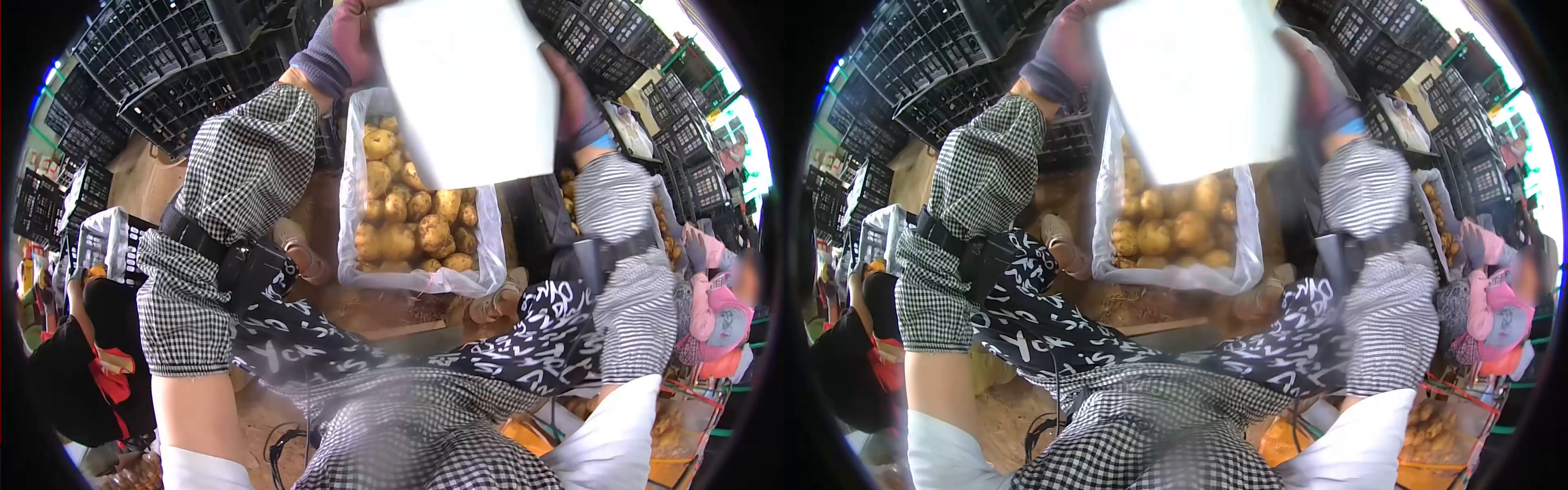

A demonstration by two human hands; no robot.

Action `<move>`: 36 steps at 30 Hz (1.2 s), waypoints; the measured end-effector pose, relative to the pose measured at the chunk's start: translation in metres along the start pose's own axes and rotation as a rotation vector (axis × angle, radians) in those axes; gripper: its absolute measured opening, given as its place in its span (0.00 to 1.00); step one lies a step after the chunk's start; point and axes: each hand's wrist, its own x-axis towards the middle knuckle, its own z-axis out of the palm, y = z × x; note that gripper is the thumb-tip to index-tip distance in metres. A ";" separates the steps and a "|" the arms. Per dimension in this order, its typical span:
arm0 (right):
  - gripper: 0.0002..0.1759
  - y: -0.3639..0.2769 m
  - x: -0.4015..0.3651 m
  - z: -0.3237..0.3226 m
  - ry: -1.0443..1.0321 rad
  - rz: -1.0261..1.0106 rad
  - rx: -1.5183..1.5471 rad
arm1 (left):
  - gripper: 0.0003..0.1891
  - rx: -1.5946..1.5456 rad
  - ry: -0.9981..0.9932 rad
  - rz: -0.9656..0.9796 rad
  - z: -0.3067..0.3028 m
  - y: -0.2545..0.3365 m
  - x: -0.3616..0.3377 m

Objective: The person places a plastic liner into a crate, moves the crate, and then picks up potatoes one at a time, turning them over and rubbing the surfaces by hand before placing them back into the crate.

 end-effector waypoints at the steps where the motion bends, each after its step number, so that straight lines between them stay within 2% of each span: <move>1: 0.29 -0.033 -0.002 -0.005 0.173 0.026 -0.085 | 0.22 0.036 0.044 -0.009 -0.002 -0.003 0.000; 2: 0.28 -0.058 -0.016 -0.011 0.291 0.002 -0.152 | 0.23 0.072 0.087 -0.025 -0.005 -0.009 0.001; 3: 0.27 -0.076 -0.042 -0.016 0.363 -0.036 -0.218 | 0.25 0.402 0.188 -0.020 -0.020 -0.017 0.000; 4: 0.25 -0.097 -0.074 -0.023 0.434 -0.085 -0.303 | 0.19 0.513 0.348 -0.025 -0.035 -0.030 -0.004; 5: 0.24 -0.113 -0.112 -0.027 0.490 -0.132 -0.409 | 0.24 0.873 0.176 -0.096 -0.072 -0.043 -0.007; 6: 0.23 -0.128 -0.160 -0.027 0.552 -0.181 -0.533 | 0.29 1.293 -0.100 0.010 -0.128 -0.092 -0.018; 7: 0.22 -0.142 -0.222 -0.029 0.657 -0.183 -0.677 | 0.34 1.664 -0.335 0.235 -0.187 -0.141 -0.024; 8: 0.21 -0.151 -0.276 -0.023 0.734 -0.168 -0.818 | 0.36 1.852 -0.368 -0.151 -0.168 -0.156 -0.057; 9: 0.19 -0.160 -0.329 -0.014 0.829 -0.119 -0.955 | 0.37 1.923 -0.554 -0.439 -0.149 -0.172 -0.070; 10: 0.18 -0.166 -0.378 -0.002 0.920 -0.032 -1.075 | 0.37 1.710 -0.607 -0.426 -0.102 -0.182 -0.089; 11: 0.17 -0.169 -0.422 0.014 1.001 0.084 -1.169 | 0.38 2.007 -0.683 -0.370 -0.113 -0.205 -0.107; 12: 0.16 -0.168 -0.464 0.031 1.074 0.233 -1.221 | 0.37 2.099 -0.733 -0.335 -0.113 -0.220 -0.119; 14: 0.13 -0.151 -0.532 0.064 1.141 0.592 -1.213 | 0.37 2.171 -0.713 -0.450 -0.092 -0.242 -0.132; 15: 0.12 -0.136 -0.565 0.077 1.138 0.759 -1.152 | 0.37 2.219 -0.711 -0.490 -0.080 -0.247 -0.134; 16: 0.15 -0.108 -0.615 0.082 1.044 0.736 -1.026 | 0.38 2.277 -0.690 -0.531 -0.070 -0.249 -0.137; 18: 0.13 -0.079 -0.669 0.101 0.926 1.172 -0.697 | 0.41 2.256 -0.677 -0.470 -0.090 -0.254 -0.137; 20: 0.18 -0.031 -0.728 0.117 0.852 1.459 -0.444 | 0.43 2.378 -0.641 -0.540 -0.098 -0.262 -0.133; 22: 0.17 0.022 -0.799 0.128 1.007 1.225 -0.536 | 0.44 2.445 -0.659 -0.518 -0.110 -0.267 -0.128; 23: 0.16 0.041 -0.828 0.128 1.061 1.098 -0.592 | 0.46 2.414 -0.659 -0.602 -0.113 -0.270 -0.125; 25: 0.17 0.034 -0.812 0.118 1.192 1.074 -0.522 | 0.49 2.358 -0.633 -0.779 -0.104 -0.263 -0.121; 26: 0.17 0.034 -0.802 0.117 1.255 1.059 -0.481 | 0.52 2.386 -0.680 -0.768 -0.121 -0.264 -0.119; 27: 0.17 0.055 -0.807 0.103 1.324 0.952 -0.386 | 0.53 2.351 -0.669 -0.781 -0.124 -0.263 -0.120; 28: 0.15 0.068 -0.814 0.098 1.252 1.009 -0.375 | 0.54 2.314 -0.654 -0.798 -0.127 -0.261 -0.120; 30: 0.11 0.060 -0.777 0.086 1.094 1.120 -0.377 | 0.54 2.301 -0.526 -0.840 -0.127 -0.263 -0.123; 31: 0.11 0.060 -0.764 0.081 1.063 1.115 -0.347 | 0.53 2.258 -0.481 -0.800 -0.123 -0.262 -0.125; 32: 0.11 0.078 -0.771 0.073 1.093 1.007 -0.420 | 0.53 2.212 -0.434 -0.758 -0.124 -0.260 -0.128; 34: 0.10 0.058 -0.738 0.071 1.132 1.141 -0.522 | 0.52 2.175 -0.349 -0.646 -0.134 -0.261 -0.138; 36: 0.11 0.069 -0.735 0.061 1.329 0.957 -0.589 | 0.50 2.075 -0.219 -0.585 -0.129 -0.261 -0.143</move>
